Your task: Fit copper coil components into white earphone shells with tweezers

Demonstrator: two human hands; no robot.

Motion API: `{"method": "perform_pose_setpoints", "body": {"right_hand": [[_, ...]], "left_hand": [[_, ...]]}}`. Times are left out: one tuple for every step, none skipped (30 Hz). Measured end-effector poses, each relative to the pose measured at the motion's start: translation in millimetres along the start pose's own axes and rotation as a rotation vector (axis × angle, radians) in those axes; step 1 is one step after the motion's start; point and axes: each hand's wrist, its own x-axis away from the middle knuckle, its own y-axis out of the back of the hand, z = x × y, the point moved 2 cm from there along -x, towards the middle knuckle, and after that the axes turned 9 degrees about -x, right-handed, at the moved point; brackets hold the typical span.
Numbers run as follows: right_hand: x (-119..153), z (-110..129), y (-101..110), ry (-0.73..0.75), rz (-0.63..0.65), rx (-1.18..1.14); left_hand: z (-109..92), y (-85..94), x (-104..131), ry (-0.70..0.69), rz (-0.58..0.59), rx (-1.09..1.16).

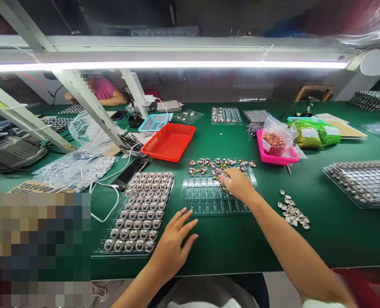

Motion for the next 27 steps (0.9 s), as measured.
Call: {"method": "perform_pose_setpoints", "body": {"right_hand": [[-11.6, 0.1, -5.4, -0.022, -0.014, 0.034], [-21.6, 1.3, -11.1, -0.036, -0.021, 0.065], [-30.1, 3.4, -16.8, -0.048, -0.025, 0.097], [-37.3, 6.1, -22.5, -0.056, -0.025, 0.127], [-43.5, 9.2, -28.0, -0.061, -0.021, 0.155], [-48.7, 12.4, -33.2, -0.066, -0.015, 0.180], [-53.0, 15.4, -38.0, -0.071, -0.008, 0.203], [-56.6, 18.0, -42.3, -0.075, 0.001, 0.224], [-59.4, 20.1, -46.0, -0.077, 0.010, 0.241], [-61.5, 21.7, -49.1, -0.076, 0.019, 0.256], [-62.7, 22.7, -51.5, -0.071, 0.025, 0.269], [-63.3, 23.0, -53.2, -0.061, 0.030, 0.280], [-63.4, 22.8, -54.1, -0.048, 0.034, 0.288], [-63.0, 22.1, -54.4, -0.033, 0.038, 0.295], [-62.4, 20.8, -54.2, -0.016, 0.043, 0.299], [-61.7, 19.1, -53.6, 0.002, 0.048, 0.302], [-61.1, 17.1, -52.9, 0.018, 0.055, 0.304], [-60.7, 15.1, -52.2, 0.032, 0.061, 0.304], [-60.6, 13.1, -51.7, 0.043, 0.066, 0.303], [-60.7, 11.3, -51.3, 0.052, 0.068, 0.301], [-61.0, 9.9, -51.1, 0.060, 0.069, 0.297], [-61.3, 8.8, -51.0, 0.066, 0.066, 0.291], [-61.4, 8.2, -50.7, 0.071, 0.061, 0.283], [-61.1, 8.0, -50.2, 0.075, 0.053, 0.273], [-60.2, 8.0, -49.3, 0.075, 0.041, 0.261], [-58.5, 8.3, -47.8, 0.074, 0.027, 0.248], [-56.0, 8.7, -45.9, 0.072, 0.012, 0.233]], "left_hand": [[-0.9, -7.9, -2.8, 0.015, 0.017, -0.036], [-0.6, -14.7, -4.9, 0.032, 0.029, -0.070], [0.3, -20.2, -6.3, 0.044, 0.033, -0.101], [1.3, -24.5, -6.9, 0.051, 0.034, -0.129], [2.2, -27.6, -7.0, 0.052, 0.030, -0.150], [2.8, -29.7, -6.5, 0.048, 0.026, -0.167], [3.1, -30.8, -5.9, 0.042, 0.023, -0.178], [3.1, -31.2, -5.1, 0.035, 0.024, -0.186], [2.8, -31.2, -4.5, 0.030, 0.027, -0.192], [2.5, -31.0, -4.0, 0.027, 0.031, -0.196], [2.1, -30.7, -3.8, 0.026, 0.034, -0.199], [1.6, -30.5, -3.9, 0.024, 0.037, -0.201], [1.3, -30.5, -4.1, 0.023, 0.037, -0.203], [1.0, -30.5, -4.4, 0.021, 0.035, -0.204], [0.8, -30.7, -4.7, 0.020, 0.032, -0.205], [0.6, -30.9, -4.9, 0.019, 0.029, -0.205], [0.6, -31.2, -5.1, 0.018, 0.027, -0.206], [0.5, -31.4, -5.1, 0.018, 0.025, -0.205], [0.5, -31.5, -5.0, 0.017, 0.025, -0.204], [0.4, -31.5, -4.8, 0.016, 0.023, -0.202], [0.5, -31.4, -4.7, 0.017, 0.018, -0.199], [0.5, -31.2, -4.6, 0.017, 0.012, -0.195], [0.6, -30.9, -4.6, 0.019, 0.003, -0.189], [0.7, -30.5, -4.9, 0.023, -0.006, -0.183], [0.6, -29.9, -5.6, 0.028, -0.016, -0.177], [0.5, -29.2, -6.5, 0.037, -0.023, -0.169], [0.2, -28.4, -7.8, 0.050, -0.029, -0.163]]}}
